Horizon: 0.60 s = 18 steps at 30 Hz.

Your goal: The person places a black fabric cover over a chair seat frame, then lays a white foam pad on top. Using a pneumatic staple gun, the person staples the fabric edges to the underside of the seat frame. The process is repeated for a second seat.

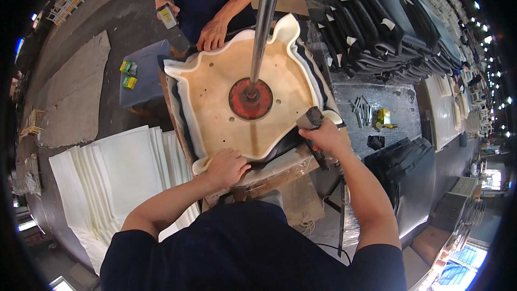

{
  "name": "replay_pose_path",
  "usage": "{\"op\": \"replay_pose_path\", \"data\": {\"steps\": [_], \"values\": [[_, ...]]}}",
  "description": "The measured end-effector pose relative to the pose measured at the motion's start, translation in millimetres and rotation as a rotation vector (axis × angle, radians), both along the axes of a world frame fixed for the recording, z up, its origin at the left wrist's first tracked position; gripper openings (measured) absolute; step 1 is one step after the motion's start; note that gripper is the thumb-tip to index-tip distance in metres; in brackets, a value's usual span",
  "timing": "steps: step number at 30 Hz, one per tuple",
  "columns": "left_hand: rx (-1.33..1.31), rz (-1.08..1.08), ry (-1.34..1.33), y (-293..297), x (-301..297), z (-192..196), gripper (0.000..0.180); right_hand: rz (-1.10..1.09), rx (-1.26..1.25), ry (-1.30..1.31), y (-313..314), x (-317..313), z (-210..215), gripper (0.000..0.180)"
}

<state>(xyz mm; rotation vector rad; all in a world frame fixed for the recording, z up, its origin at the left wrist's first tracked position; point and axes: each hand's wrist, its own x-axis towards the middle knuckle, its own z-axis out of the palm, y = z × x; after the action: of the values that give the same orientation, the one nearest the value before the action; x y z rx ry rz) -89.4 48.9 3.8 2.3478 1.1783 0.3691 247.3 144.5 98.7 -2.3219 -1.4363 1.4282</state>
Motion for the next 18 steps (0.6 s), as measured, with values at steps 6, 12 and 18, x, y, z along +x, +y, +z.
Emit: {"op": "replay_pose_path", "data": {"steps": [6, 12, 18], "values": [[0.06, 0.022, -0.147, 2, -3, -7, 0.025, -0.01, 0.035, -0.01, -3, -1, -3, 0.044], [0.103, 0.116, -0.09, 15, -3, -15, 0.025, 0.033, 0.05, -0.073, -5, -10, 6, 0.044], [0.127, 0.268, -0.12, 13, -1, -29, 0.021, -0.143, 0.133, 0.189, -57, -30, 7, 0.031]]}}
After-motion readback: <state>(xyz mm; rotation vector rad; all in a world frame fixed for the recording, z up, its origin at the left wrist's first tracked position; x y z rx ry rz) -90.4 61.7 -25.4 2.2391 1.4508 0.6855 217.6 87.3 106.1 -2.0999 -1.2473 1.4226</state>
